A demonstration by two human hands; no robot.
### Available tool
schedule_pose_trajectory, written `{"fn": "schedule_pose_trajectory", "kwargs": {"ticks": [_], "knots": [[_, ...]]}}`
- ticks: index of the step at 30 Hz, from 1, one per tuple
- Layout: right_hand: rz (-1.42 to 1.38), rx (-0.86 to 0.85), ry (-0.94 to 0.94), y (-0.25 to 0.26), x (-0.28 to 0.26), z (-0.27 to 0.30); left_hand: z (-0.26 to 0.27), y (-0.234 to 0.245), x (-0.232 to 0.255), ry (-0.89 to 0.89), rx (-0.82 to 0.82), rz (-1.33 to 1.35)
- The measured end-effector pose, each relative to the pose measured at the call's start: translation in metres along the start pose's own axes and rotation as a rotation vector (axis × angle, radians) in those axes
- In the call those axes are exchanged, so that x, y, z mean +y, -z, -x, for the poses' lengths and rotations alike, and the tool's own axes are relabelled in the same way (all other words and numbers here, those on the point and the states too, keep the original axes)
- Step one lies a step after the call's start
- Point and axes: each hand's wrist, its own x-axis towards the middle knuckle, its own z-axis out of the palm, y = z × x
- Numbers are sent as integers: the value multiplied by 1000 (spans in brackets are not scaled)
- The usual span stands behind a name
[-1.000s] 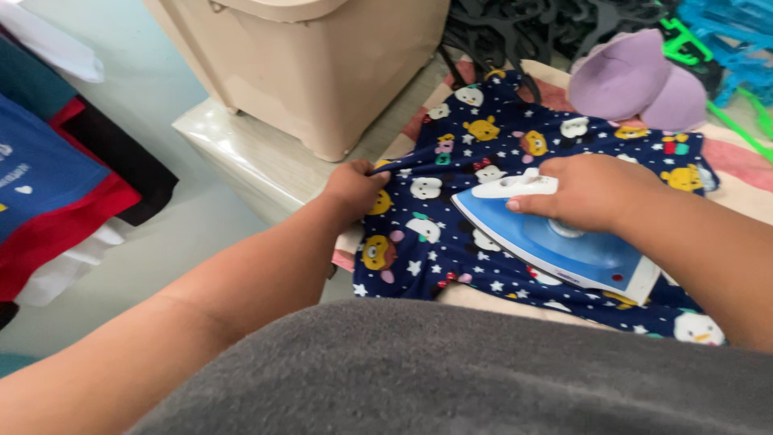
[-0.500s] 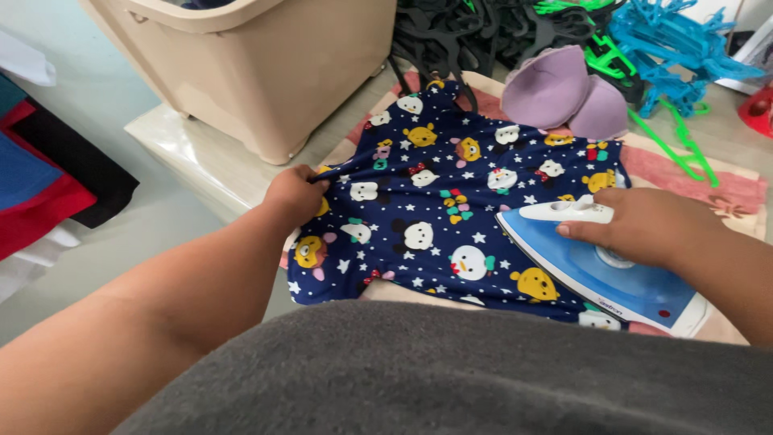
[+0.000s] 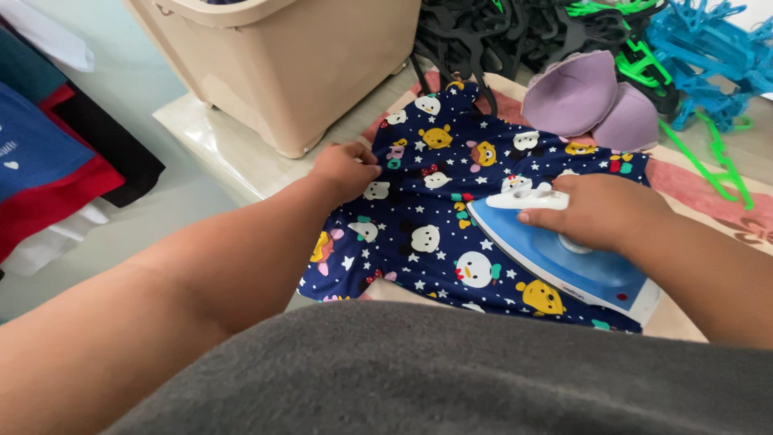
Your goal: The person irons a dark blue children's shirt with a cartoon pattern on a striped cloth. They repeatedly smooth the fabric with their hands, reposition the shirt, and use a blue and white iron to press different sections including the sleeves and body.
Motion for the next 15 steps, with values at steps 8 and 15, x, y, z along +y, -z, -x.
{"fn": "schedule_pose_trajectory", "kwargs": {"ticks": [8, 15], "knots": [[39, -64, -44, 3, 4, 23, -40, -22, -11, -44, -262, -57], [70, -89, -123, 9, -12, 34, -72, -43, -35, -291, -65, -60]]}}
